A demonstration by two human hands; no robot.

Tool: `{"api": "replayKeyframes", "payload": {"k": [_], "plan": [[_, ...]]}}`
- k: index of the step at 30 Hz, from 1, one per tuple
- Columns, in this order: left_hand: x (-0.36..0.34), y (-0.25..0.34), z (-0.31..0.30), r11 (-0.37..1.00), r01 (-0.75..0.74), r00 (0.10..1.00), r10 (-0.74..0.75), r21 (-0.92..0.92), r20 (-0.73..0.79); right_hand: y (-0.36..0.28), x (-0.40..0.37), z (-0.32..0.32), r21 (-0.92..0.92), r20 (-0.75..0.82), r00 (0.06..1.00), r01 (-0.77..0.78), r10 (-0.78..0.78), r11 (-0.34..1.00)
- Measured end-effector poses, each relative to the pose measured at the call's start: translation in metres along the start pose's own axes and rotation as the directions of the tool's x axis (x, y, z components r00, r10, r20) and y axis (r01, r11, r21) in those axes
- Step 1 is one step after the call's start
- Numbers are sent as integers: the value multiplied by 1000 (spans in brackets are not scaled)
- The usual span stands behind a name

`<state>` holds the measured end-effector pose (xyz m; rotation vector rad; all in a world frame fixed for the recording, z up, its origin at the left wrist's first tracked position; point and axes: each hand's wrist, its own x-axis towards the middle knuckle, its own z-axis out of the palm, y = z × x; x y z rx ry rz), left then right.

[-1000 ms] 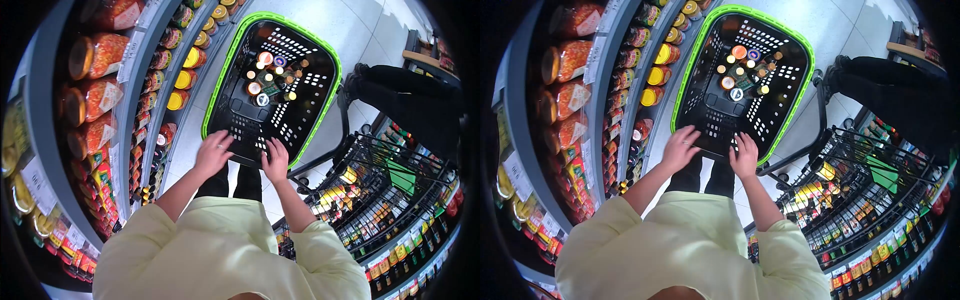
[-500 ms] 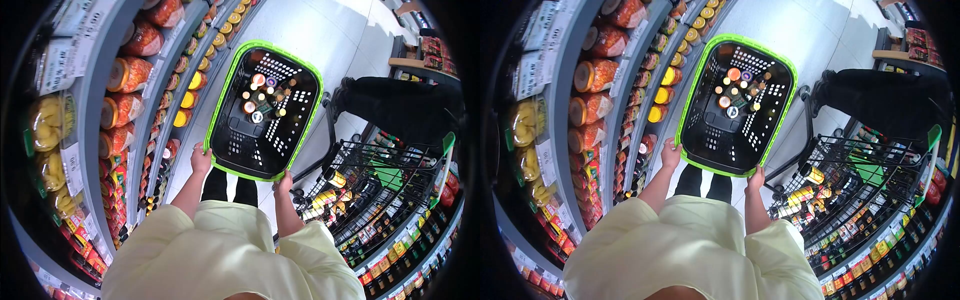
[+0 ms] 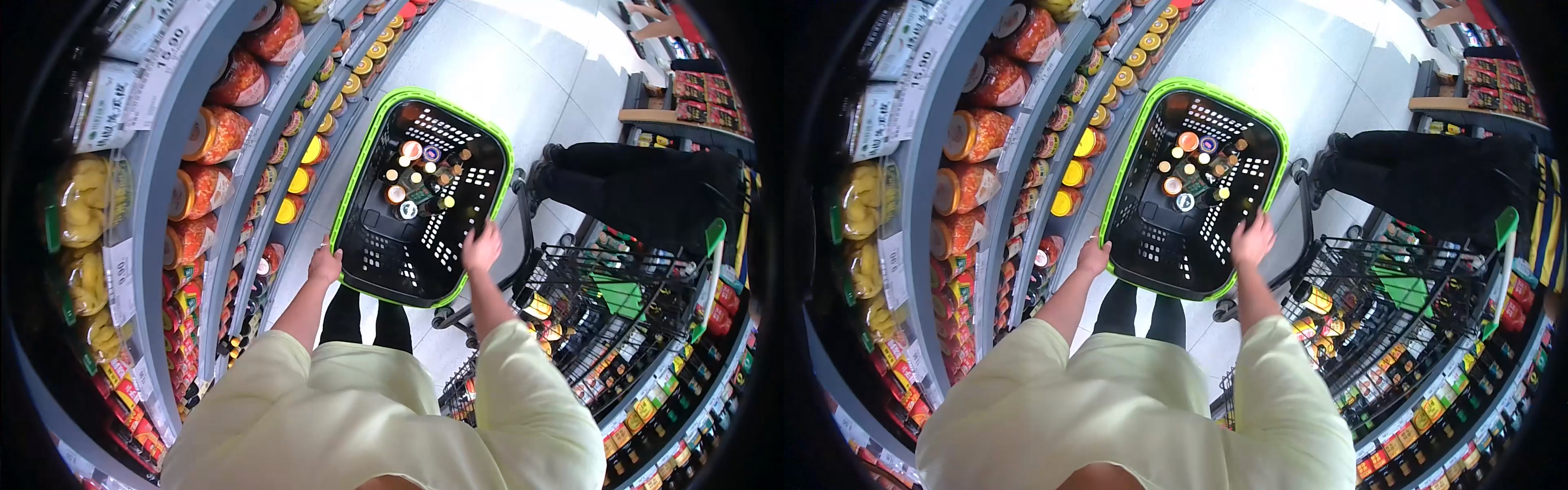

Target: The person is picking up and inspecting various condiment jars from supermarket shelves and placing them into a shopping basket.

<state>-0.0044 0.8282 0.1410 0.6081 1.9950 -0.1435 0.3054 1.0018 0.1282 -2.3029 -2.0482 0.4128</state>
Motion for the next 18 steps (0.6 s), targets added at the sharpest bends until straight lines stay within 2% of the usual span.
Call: {"api": "replayKeyframes", "payload": {"k": [2, 4, 6, 7, 8, 9, 10, 12, 14, 16, 18], "plan": [[2, -3, 4, 1000, 12, 1000, -12, 25, -7, -27, 74, 2, -24, -151, 966, 208, -210, 978], [-6, -4, 0, 998, -54, 999, 54, -25, -11, -57, 134, 8, -103, -178, 946, 255, -269, 962], [-6, -14, 2, 996, -59, 998, 60, -64, 19, -85, 168, 2, -265, 18, 980, 196, -199, 944], [-8, -21, 7, 991, -121, 991, 117, -52, -67, -90, 180, 2, -237, 170, 976, 178, -139, 955], [-6, -25, 9, 982, -184, 972, 177, -37, -154, -95, 189, 0, -248, 179, 978, 148, -105, 957], [-13, -18, -1, 987, -142, 986, 134, -79, -102, -100, 193, -9, -285, 231, 968, 168, -103, 944], [-21, -9, -10, 985, -148, 984, 137, -88, -116, -102, 195, -20, -322, 280, 955, 190, -99, 927], [-39, 13, -28, 973, -202, 972, 184, -116, -147, -90, 199, -25, -242, 138, 965, 251, -223, 937], [-62, 50, -52, 955, -288, 940, 269, -67, -211, -86, 192, -59, -190, 87, 905, 424, -415, 885], [-99, 94, -85, 886, -460, 827, 453, 62, -332, -93, 173, -121, -113, 167, 893, 439, -419, 891], [-136, 133, -118, 761, -624, 644, 631, 181, -434, -96, 143, -190, -47, 160, 845, 524, -511, 851]]}}
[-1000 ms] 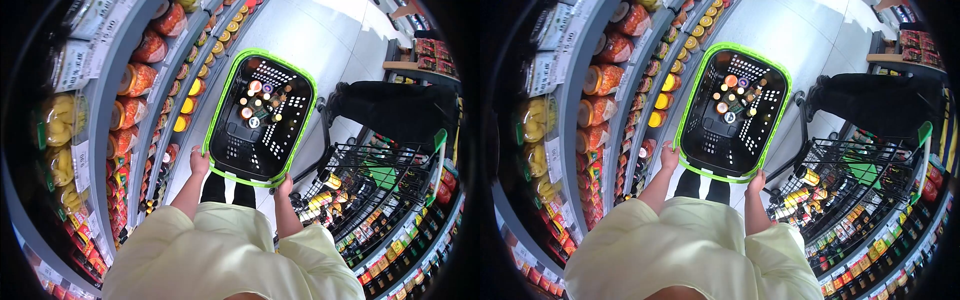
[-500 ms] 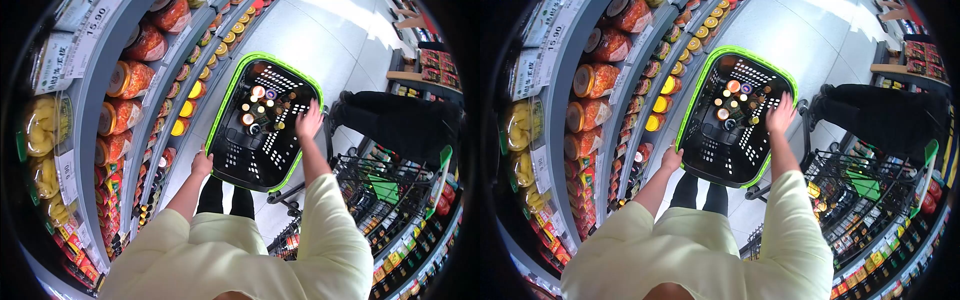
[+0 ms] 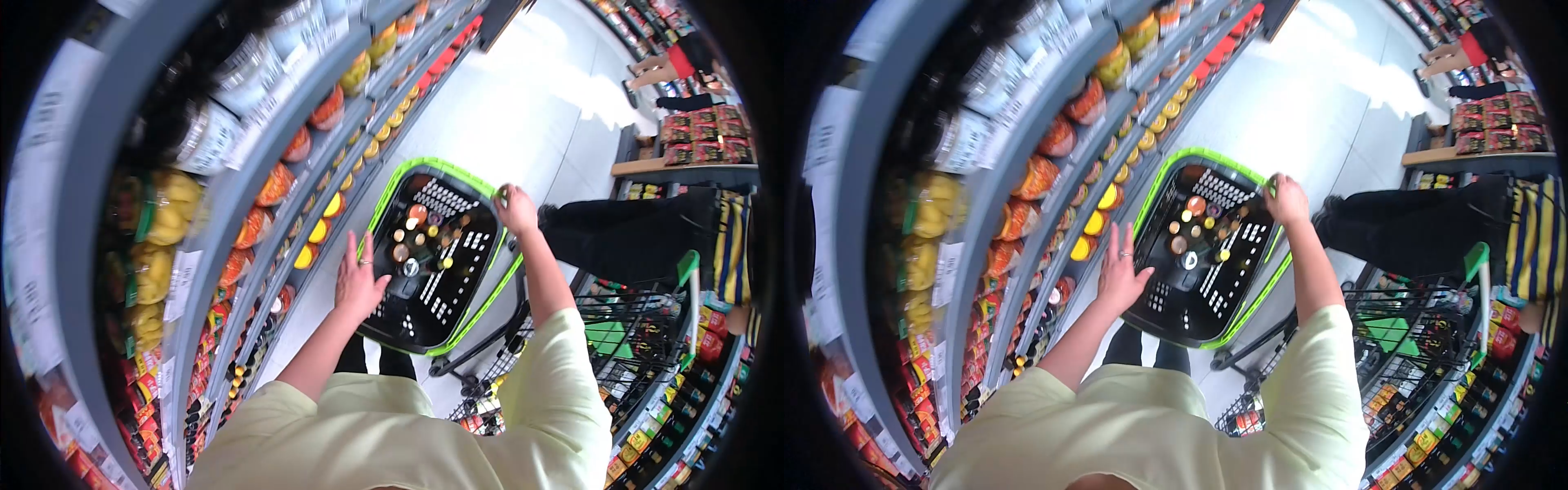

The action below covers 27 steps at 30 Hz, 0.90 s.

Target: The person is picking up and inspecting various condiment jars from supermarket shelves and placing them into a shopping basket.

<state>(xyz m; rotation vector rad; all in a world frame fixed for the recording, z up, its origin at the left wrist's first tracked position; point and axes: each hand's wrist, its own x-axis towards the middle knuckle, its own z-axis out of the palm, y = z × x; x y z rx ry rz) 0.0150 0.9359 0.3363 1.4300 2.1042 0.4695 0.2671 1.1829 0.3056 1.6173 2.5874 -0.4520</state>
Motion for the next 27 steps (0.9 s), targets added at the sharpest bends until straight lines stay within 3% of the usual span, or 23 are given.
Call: {"api": "replayKeyframes", "payload": {"k": [2, 4, 6, 9, 10, 11, 13, 17, 21, 24, 27], "plan": [[7, 44, -36, 983, -178, 976, 182, 44, -121, -19, -40, -60, 78, 57, 997, 39, -44, 996], [0, 84, -81, 925, -348, 915, 370, 152, -159, -50, -87, -120, 194, 267, 963, -36, -18, 980], [-17, 111, -117, 835, -489, 847, 524, 253, -92, -73, -138, -146, 274, 349, 926, 47, -145, 961], [-50, 114, -138, 706, -702, 712, 692, 94, 121, -126, -224, -176, 291, 423, 884, 75, -199, 954], [-74, 119, -151, 709, -687, 726, 653, 163, 216, -138, -254, -172, 295, 417, 886, 81, -204, 952], [-95, 123, -161, 769, -632, 741, 565, 93, 363, -153, -284, -167, 283, 370, 919, 30, -138, 959], [-131, 112, -160, 729, -659, 673, 459, 187, 581, -181, -335, -162, 261, 333, 942, -66, -26, 963], [-205, 82, -171, 677, -707, 606, 429, 206, 670, -236, -419, -142, 270, 268, 962, -134, 59, 953], [-247, 49, -166, 748, -654, 396, 213, 112, 893, -272, -477, -93, 170, 220, 972, -118, 79, 978], [-283, 33, -170, 665, -732, 411, 253, 151, 876, -295, -506, -82, 146, 274, 956, -147, 102, 978], [-318, 23, -166, 717, -676, 453, 224, 169, 863, -308, -534, -81, 132, 272, 959, -115, 76, 985]]}}
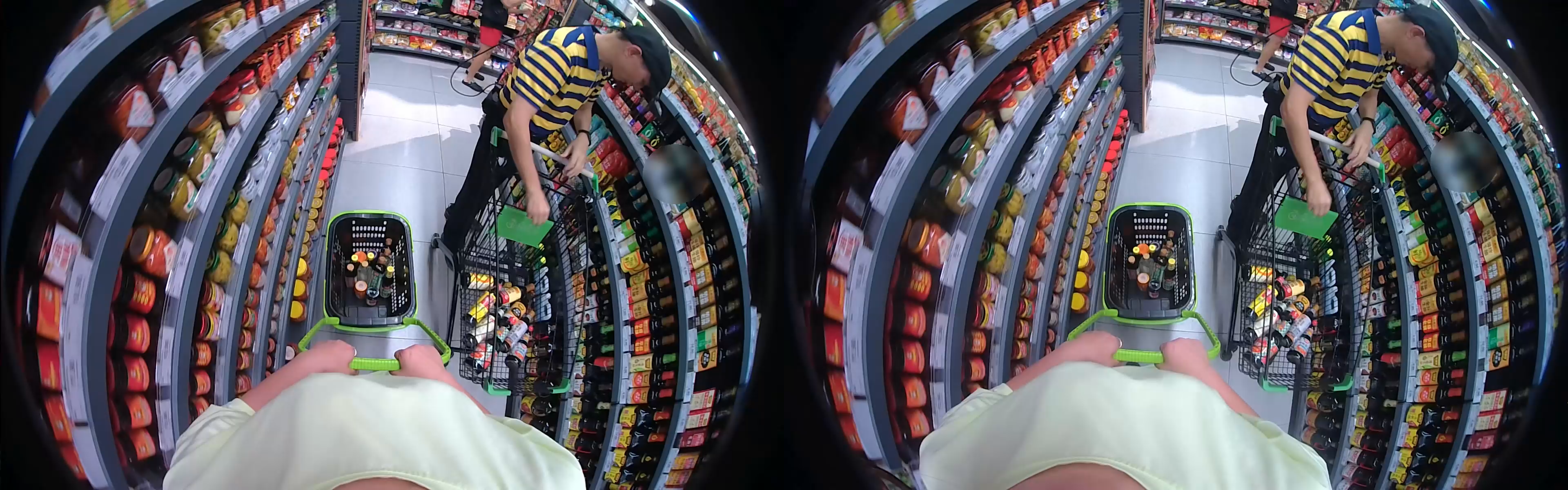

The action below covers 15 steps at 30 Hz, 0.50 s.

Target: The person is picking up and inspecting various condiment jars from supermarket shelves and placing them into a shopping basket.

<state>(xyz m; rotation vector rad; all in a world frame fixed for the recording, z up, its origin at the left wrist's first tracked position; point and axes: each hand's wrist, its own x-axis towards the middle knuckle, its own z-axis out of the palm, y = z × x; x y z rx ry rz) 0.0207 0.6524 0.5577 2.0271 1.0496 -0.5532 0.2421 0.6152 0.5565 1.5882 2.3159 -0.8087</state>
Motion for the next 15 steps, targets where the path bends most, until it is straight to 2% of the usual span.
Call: {"api": "replayKeyframes", "payload": {"k": [3, 7, 9, 13, 15], "plan": [[-5, 13, 28, 999, 25, 997, -27, -24, -71, 20, -7, 47, -9, 10, 999, -37, 37, 999], [-5, 21, 60, 999, 49, 994, -49, -6, -98, 24, -22, 67, -73, 114, 993, 37, -28, 997], [-3, 22, 73, 996, 48, 995, -41, 74, -92, 21, -26, 78, -103, 97, 995, 5, 5, 995], [10, 23, 106, 993, 90, 993, -83, 76, -84, 24, -37, 98, -85, 77, 997, 26, -19, 996], [13, 25, 114, 989, 115, 993, -111, 94, -45, 20, -39, 102, -86, 109, 991, -65, 74, 994]]}}
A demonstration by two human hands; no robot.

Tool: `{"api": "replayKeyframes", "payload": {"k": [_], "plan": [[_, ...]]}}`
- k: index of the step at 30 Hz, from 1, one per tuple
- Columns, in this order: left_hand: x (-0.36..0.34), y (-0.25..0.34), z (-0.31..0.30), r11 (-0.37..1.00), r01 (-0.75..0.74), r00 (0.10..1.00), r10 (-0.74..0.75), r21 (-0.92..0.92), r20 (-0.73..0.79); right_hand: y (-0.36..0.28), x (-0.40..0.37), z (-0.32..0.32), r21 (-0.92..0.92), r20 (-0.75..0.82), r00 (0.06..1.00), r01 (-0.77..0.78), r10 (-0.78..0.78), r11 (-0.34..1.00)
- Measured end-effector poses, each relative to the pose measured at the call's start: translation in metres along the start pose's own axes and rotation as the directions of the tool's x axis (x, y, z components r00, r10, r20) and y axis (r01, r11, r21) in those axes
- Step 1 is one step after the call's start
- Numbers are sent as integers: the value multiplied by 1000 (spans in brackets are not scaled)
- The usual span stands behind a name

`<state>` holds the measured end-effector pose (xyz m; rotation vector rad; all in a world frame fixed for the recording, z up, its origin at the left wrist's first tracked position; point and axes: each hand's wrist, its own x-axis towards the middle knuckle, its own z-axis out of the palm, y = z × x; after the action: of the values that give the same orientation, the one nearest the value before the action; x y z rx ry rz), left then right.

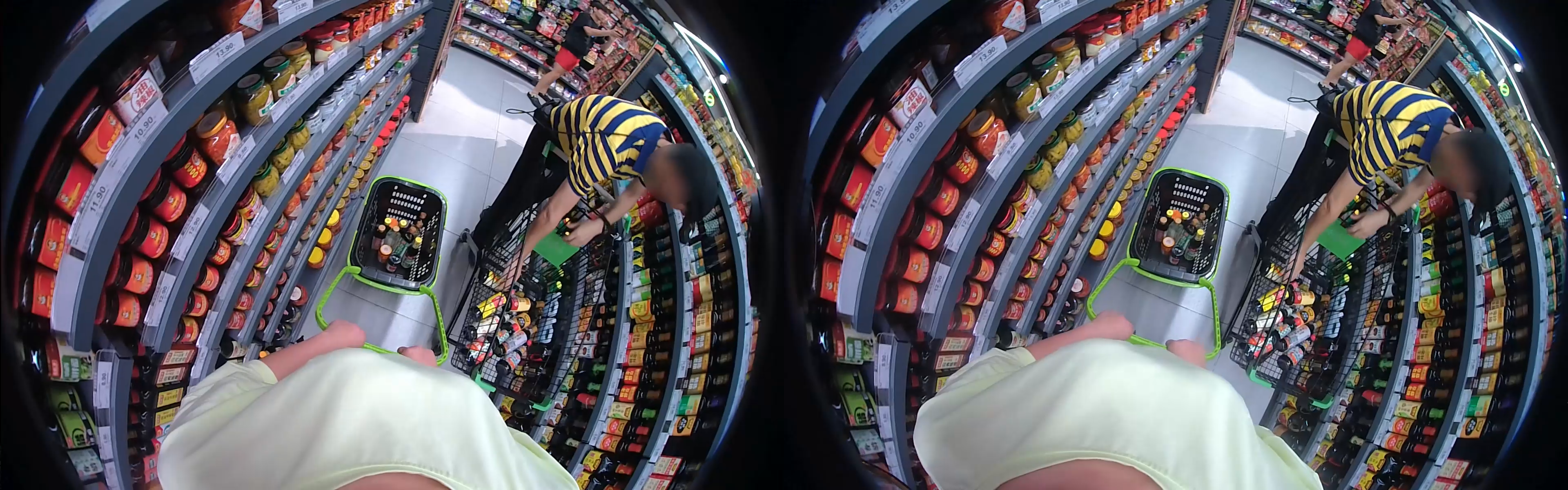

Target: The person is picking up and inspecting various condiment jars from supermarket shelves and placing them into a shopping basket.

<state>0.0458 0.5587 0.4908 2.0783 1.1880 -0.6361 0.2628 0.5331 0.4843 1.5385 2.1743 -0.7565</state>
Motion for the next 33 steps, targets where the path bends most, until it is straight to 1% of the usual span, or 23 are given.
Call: {"api": "replayKeyframes", "payload": {"k": [4, 6, 7, 9, 10, 11, 13, 15, 18, 21, 23, 25, 27, 29, 30, 32, 33], "plan": [[8, -9, -7, 998, 52, 999, -52, -35, -2, 0, 14, -3, -58, -16, 1000, -3, 3, 998], [13, -17, -11, 999, 38, 998, -39, -36, -45, 2, 23, -4, -21, -31, 999, -28, 27, 999], [10, -19, -21, 999, 38, 999, -39, -32, -38, 4, 32, -4, -14, -29, 999, -28, 28, 999], [0, -18, -37, 995, 25, 996, -33, -98, -82, 8, 43, 2, -7, -116, 993, -32, 31, 999], [-7, -17, -49, 997, 27, 997, -32, -69, -76, 2, 38, -3, 37, -155, 988, 3, 3, 999], [8, -27, -39, 999, 4, 996, -7, -32, -92, -2, 38, -14, 77, -204, 979, 37, -20, 996], [11, -35, -45, 1000, -13, 994, 12, -9, -109, -4, 47, -21, 4, -140, 990, 26, -26, 1000], [17, -43, -46, 1000, -18, 995, 18, 7, -102, -8, 52, -30, 1, -118, 993, 29, -29, 1000], [20, -51, -55, 999, -9, 994, 13, 33, -113, -9, 63, -33, 0, -115, 993, 33, -33, 999], [26, -53, -61, 999, 6, 992, -1, 41, -129, -7, 71, -41, 23, -122, 992, -13, 16, 1000], [36, -58, -67, 999, 26, 988, -19, 42, -152, -3, 80, -54, 1, -108, 994, 33, -33, 999], [45, -60, -70, 999, 33, 978, -27, 27, -205, 3, 92, -62, 7, -101, 994, 29, -28, 1000], [53, -60, -82, 998, 54, 975, -48, 24, -216, 12, 99, -73, 8, -92, 995, 26, -25, 1000], [56, -57, -103, 993, 105, 966, -91, 45, -241, 17, 111, -87, 91, -75, 997, 38, -32, 995], [59, -58, -110, 993, 111, 964, -96, 48, -248, 20, 116, -91, 89, -83, 996, 44, -37, 995], [66, -61, -121, 987, 141, 966, -122, 70, -226, 23, 127, -96, 153, -88, 996, 28, -15, 988], [69, -63, -123, 987, 146, 966, -127, 70, -225, 23, 130, -101, 155, -88, 996, 33, -19, 987]]}}
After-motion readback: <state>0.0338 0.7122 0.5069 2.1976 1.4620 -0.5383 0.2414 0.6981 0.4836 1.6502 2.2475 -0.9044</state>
